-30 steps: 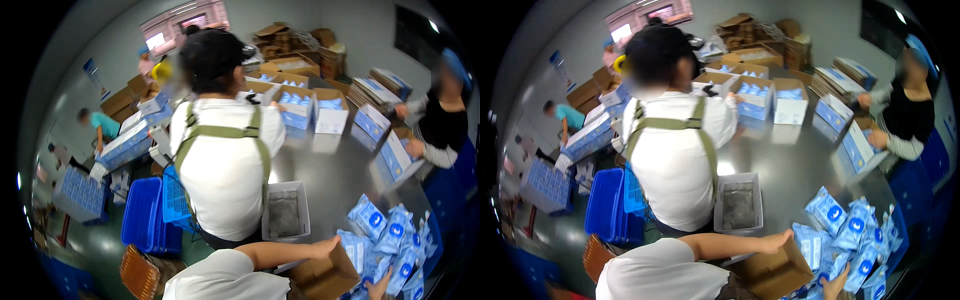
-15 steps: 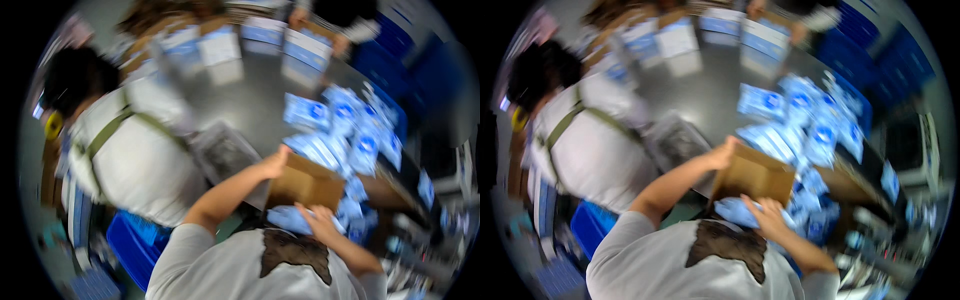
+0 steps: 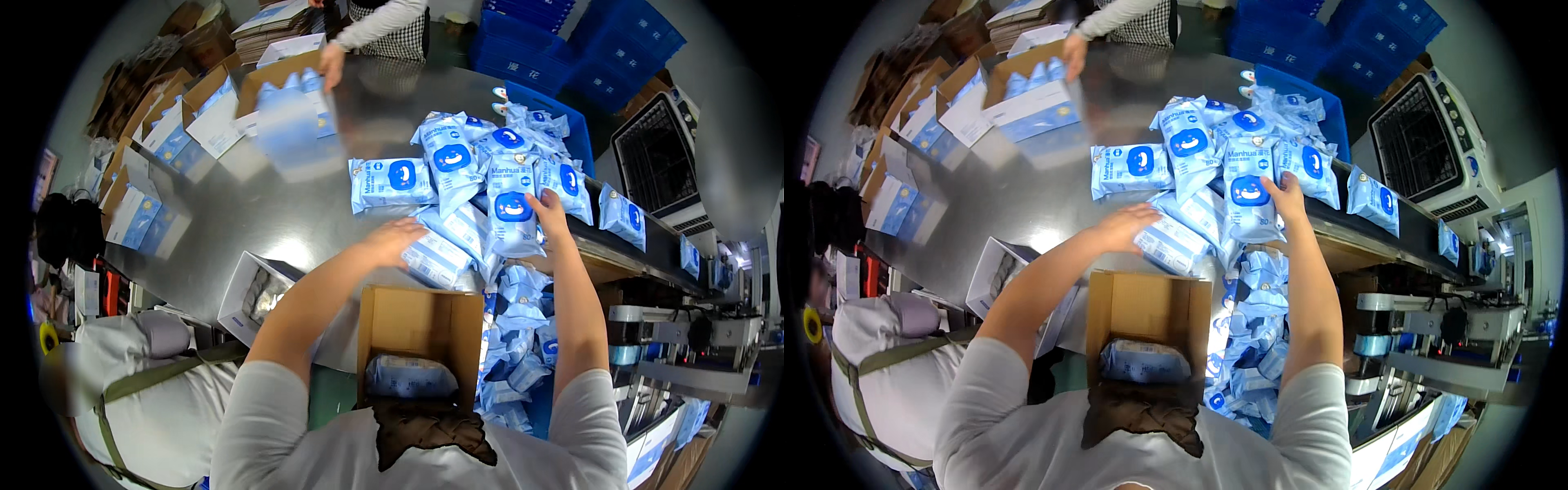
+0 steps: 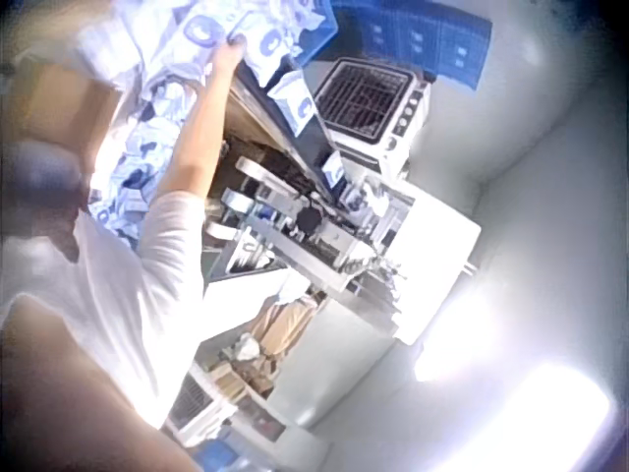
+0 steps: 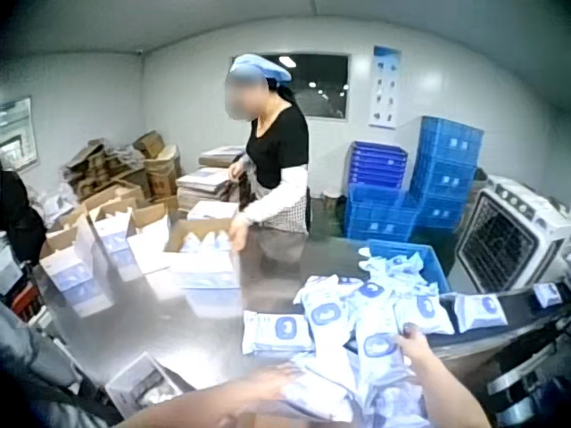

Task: The person packs packs of wet wipes into cardboard boxes from a conveyor belt and a central pile, arranging them horizontally and vertically.

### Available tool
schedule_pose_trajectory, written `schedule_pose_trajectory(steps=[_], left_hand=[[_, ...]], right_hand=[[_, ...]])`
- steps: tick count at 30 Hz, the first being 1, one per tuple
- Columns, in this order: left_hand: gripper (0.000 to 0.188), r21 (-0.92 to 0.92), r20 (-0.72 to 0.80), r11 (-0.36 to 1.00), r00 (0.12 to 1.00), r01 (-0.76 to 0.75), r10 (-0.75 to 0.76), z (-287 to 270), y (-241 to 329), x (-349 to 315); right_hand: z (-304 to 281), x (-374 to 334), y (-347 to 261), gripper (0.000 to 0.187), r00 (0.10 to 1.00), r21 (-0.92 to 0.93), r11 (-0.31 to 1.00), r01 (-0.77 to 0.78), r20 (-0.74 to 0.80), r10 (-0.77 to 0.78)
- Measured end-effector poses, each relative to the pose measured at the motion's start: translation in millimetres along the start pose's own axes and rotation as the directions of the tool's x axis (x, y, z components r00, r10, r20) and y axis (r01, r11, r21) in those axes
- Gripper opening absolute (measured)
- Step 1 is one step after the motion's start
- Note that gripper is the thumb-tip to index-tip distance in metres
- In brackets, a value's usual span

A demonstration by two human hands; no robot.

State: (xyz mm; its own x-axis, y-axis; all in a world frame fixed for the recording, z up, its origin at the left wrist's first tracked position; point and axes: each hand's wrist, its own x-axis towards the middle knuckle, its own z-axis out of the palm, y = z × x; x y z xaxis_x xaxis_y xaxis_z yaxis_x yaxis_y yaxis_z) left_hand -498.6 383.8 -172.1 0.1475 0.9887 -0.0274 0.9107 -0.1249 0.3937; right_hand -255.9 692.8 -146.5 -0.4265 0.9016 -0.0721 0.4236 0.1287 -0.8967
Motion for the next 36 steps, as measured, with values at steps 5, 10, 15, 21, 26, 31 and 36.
schedule_pose_trajectory(steps=[5, 10, 15, 21, 26, 31, 36], left_hand=[[0.112, 0.329, 0.212, 0.944, 0.976, -0.024, -0.049, 10, 16, 24], [0.107, 0.159, 0.214, 0.983, 0.969, 0.089, -0.122, 9, 15, 21], [0.092, 0.036, -0.027, 0.958, 0.959, 0.283, -0.282, -39, 5, 3], [0.087, -0.886, 0.145, -0.448, 0.851, -0.115, -0.505, -119, 40, -89], [0.120, -0.741, -0.323, -0.556, 0.925, -0.378, -0.199, -127, 129, -87], [0.105, -0.752, 0.129, -0.659, 0.986, 0.025, -0.109, -65, 120, -98], [0.103, -0.797, 0.410, 0.529, 0.904, 0.291, 0.120, -89, 164, -69]], right_hand=[[49, -10, -1, 0.090, 0.992, 0.082, 0.989, -0.120, -0.033, 0.123], [80, -35, 13, 0.096, 0.981, -0.139, 0.971, -0.194, -0.044, 0.189], [72, -41, -24, 0.101, 0.986, 0.093, 0.994, -0.057, 0.161, 0.041], [-5, -133, -118, 0.106, 0.825, -0.493, 0.668, 0.557, 0.240, -0.512], [-57, -186, -111, 0.088, 0.956, 0.415, 0.868, 0.273, -0.017, -0.293], [-75, -227, -105, 0.073, 0.969, 0.672, 0.699, 0.245, -0.150, -0.195], [-84, -251, -101, 0.064, 0.957, 0.716, 0.637, 0.287, -0.195, -0.213]])
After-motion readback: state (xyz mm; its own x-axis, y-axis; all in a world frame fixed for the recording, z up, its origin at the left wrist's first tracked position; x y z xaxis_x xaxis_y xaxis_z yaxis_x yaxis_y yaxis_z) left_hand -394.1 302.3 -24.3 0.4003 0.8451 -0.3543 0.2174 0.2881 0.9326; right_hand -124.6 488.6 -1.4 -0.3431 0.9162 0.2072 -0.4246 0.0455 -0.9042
